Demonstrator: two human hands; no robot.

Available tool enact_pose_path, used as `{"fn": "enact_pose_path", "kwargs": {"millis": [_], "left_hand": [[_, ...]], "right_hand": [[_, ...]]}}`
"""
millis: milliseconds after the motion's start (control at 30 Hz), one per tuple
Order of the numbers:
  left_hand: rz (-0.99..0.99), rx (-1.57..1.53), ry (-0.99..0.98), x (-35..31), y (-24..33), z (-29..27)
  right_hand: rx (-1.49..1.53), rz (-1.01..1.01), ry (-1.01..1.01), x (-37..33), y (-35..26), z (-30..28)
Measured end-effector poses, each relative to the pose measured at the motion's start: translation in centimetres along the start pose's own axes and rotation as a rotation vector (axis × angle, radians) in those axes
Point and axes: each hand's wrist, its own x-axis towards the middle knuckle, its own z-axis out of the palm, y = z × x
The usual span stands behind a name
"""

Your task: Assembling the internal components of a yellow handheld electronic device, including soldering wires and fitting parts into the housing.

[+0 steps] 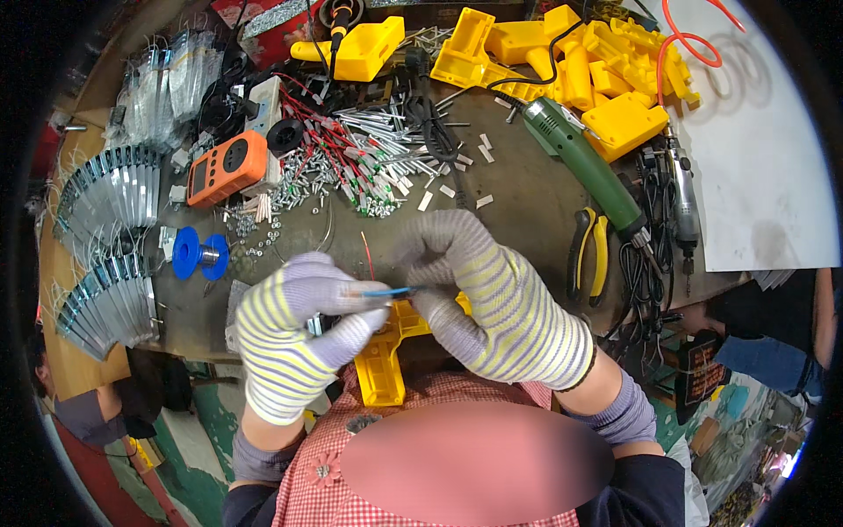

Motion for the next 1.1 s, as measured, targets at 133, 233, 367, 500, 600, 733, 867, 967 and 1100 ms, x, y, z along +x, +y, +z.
{"fn": "enact_pose_path", "kwargs": {"millis": [133, 233, 367, 500, 600, 733, 867, 967, 1100], "left_hand": [[-0.074, 0.102, 0.155, 0.0, 0.5, 1.1], [0.041, 0.225, 0.056, 0.1, 0.0, -0.8], [0.19, 0.358, -0.033, 0.6, -0.2, -0.8], [-0.02, 0.007, 0.084, -0.6, -0.3, 0.7], [-0.234, -0.428, 0.241, -1.4, 0.0, 2.3], [-0.36, -0.501, 0.526, -1.4, -0.3, 2.7], [-0.177, -0.666, 0.675, -1.3, -2.5, -0.9], [-0.238, -0.118, 0.531, -4.6, -1.9, -1.8], [0.107, 0.769, -0.026, -7.2, -1.9, -1.3]], "right_hand": [[0.126, 0.047, 0.02, -0.1, 0.0, 0.1], [0.054, 0.009, 0.025, -0.3, 0.3, -0.3], [0.125, 0.097, -0.024, 0.2, 0.0, -0.3], [-0.124, 0.034, 0.022, 1.0, -0.6, 1.4], [-0.131, -0.017, 0.076, 0.9, 0.0, 2.2], [-0.161, -0.122, 0.136, 1.5, 0.2, 2.7], [0.21, 0.171, 0.129, 1.3, 0.2, 1.5], [0.185, 0.112, 0.136, 0.8, 1.2, 1.5], [-0.188, -0.074, -0.165, 1.2, 1.5, 2.4]]}}
